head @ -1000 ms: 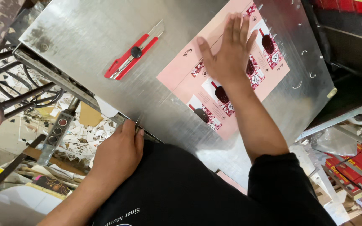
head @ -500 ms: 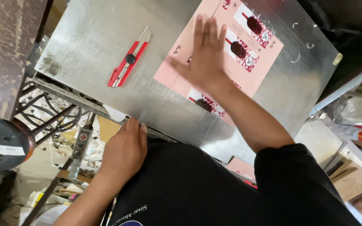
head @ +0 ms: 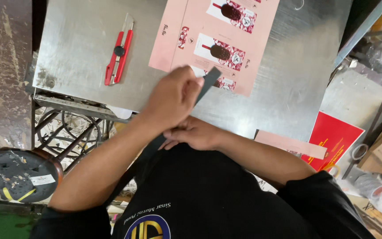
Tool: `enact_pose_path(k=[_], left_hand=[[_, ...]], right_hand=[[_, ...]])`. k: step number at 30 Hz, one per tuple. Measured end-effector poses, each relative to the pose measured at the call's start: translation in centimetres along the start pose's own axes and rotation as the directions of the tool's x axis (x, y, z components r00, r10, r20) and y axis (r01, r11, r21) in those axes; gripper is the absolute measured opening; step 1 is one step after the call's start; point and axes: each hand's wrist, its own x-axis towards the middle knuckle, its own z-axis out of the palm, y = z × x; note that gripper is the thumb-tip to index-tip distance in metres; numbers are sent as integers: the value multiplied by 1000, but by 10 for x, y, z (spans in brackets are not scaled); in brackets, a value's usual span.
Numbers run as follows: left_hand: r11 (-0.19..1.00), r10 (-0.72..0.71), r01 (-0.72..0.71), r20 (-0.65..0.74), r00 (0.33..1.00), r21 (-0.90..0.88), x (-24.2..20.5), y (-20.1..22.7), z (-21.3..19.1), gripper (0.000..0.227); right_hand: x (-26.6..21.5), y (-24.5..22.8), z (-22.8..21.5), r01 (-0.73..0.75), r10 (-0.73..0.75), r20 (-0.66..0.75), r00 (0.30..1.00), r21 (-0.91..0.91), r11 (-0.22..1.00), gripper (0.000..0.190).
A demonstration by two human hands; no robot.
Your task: The person uses a red utility knife and a metal ruler to cut a large pink sheet of paper on a metal table. They align the ruler along the paper and slice through it, then remove the cut strip and repeat the process to separate the sheet into smaller sections.
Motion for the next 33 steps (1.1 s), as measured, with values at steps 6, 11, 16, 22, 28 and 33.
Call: enact_pose_path(k=[6, 11, 16, 22, 28, 33], left_hand=[[566, -42, 307, -345, 937, 765, 26, -81, -47, 70], [593, 30, 171, -235, 972, 787, 14, -106, -37, 31], [934, -151, 234, -298, 943, 269, 7, 9, 26, 20], [810, -541, 527, 19, 841, -257, -4, 85, 132, 25], [819, -555, 533, 56, 830, 210, -9, 88, 200, 29], [816, -504, 488, -33, 863, 311, 8, 87, 221, 29]], right_hand=[[-64, 59, -19, 329, -197, -353, 915, 365, 871, 38], [-134, 104, -37, 500, -228, -721, 655, 187, 845, 42], [-184, 92, -57, 390, -180, -811, 557, 64, 918, 42], [-238, 156, -95, 329, -506, -715, 483, -387, 861, 39], [-249, 209, -138, 168, -763, -467, 446, -794, 584, 45], [-236, 223, -151, 128, -847, -362, 389, -889, 439, 52]])
